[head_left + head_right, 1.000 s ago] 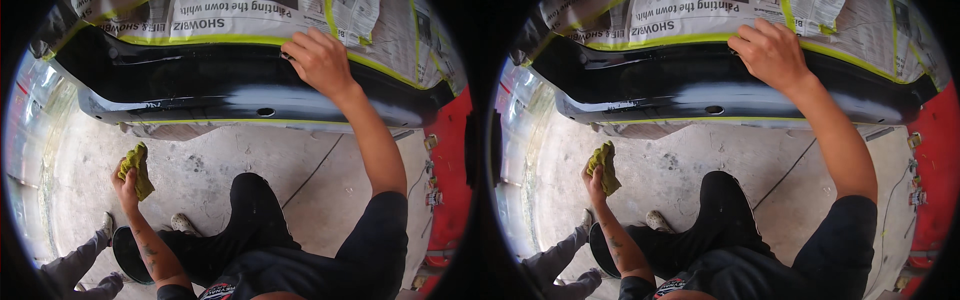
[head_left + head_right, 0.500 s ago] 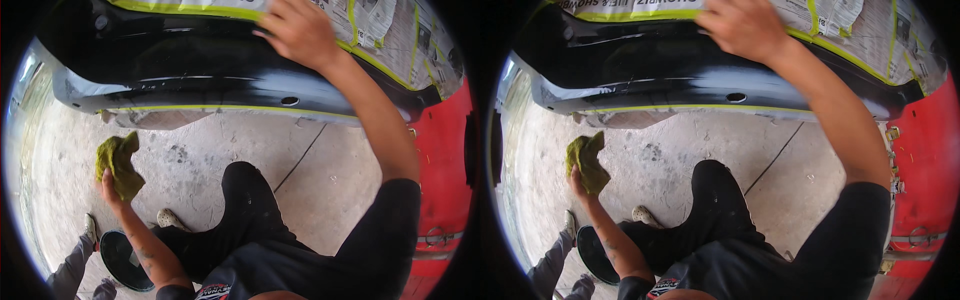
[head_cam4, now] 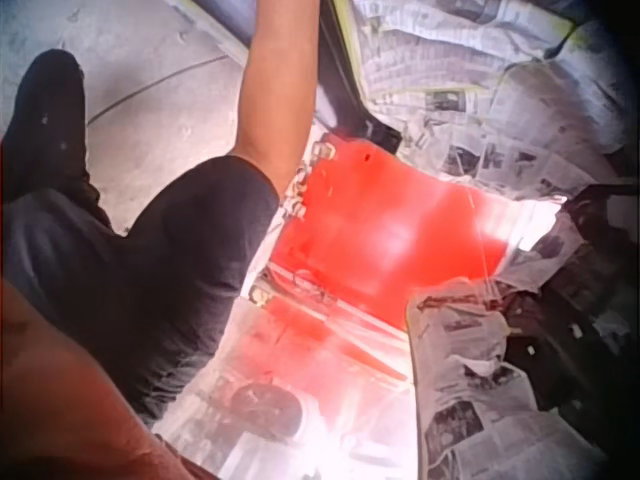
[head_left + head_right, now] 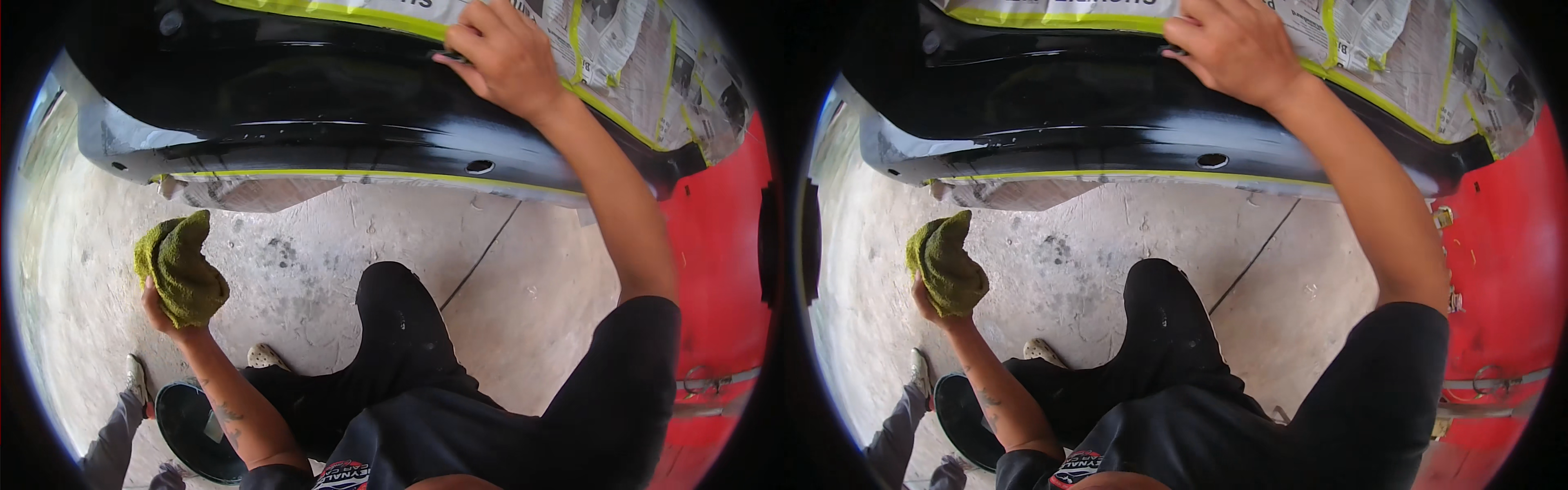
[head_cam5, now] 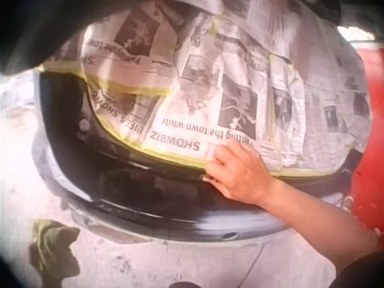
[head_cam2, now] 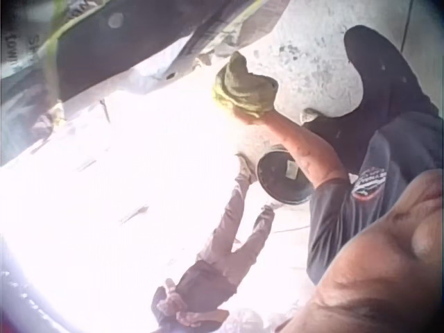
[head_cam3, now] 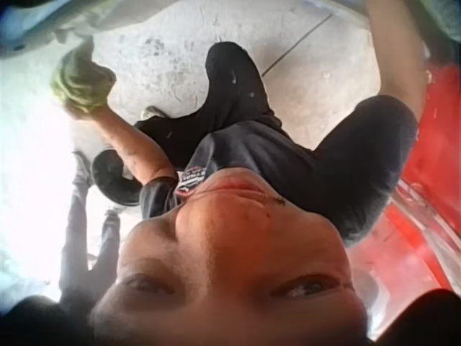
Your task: Wet sanding a freshly painted car bumper to smooth the surface.
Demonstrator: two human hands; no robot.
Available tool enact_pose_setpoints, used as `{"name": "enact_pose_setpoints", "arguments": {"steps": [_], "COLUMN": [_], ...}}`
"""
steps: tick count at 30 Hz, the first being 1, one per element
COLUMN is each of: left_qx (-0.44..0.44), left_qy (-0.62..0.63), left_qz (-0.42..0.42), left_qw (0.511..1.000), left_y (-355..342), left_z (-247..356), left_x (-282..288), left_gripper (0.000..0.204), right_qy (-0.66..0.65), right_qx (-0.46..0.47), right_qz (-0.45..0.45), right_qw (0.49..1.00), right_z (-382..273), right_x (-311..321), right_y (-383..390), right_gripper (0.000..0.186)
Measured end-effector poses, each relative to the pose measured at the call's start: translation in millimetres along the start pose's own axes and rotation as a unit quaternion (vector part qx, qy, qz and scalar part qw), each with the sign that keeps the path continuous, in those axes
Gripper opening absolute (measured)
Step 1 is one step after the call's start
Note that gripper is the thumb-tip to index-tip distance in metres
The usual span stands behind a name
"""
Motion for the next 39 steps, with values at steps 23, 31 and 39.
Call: {"name": "enact_pose_setpoints", "arguments": {"steps": [23, 31, 39], "left_qx": [-0.073, -0.119, -0.091], "left_qy": [0.059, 0.09, 0.13], "left_qz": [-0.067, -0.045, -0.151], "left_qw": [0.993, 0.988, 0.976], "left_y": [7, 30, 10], "left_z": [-15, 9, -6], "left_x": [-43, -70, -83], "left_gripper": [0.06, 0.068, 0.07], "right_qy": [0.007, 0.012, 0.064], "right_qx": [0.001, -0.05, 0.006], "right_qz": [-0.013, -0.049, 0.043], "right_qw": [1.0, 0.997, 0.997], "right_z": [-19, -12, -51], "right_x": [-29, -10, -54], "right_y": [-47, -11, -142], "right_gripper": [0.022, 0.02, 0.004]}}
Point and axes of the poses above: each hand's wrist, its own y-axis away from the middle knuckle, its own x-axis out of the back of the hand, z = x × y, the point moved 1 cm from there along -y, towards the middle knuckle, and after that the axes turned 3 degrees about -z, right-handed, at the moved point
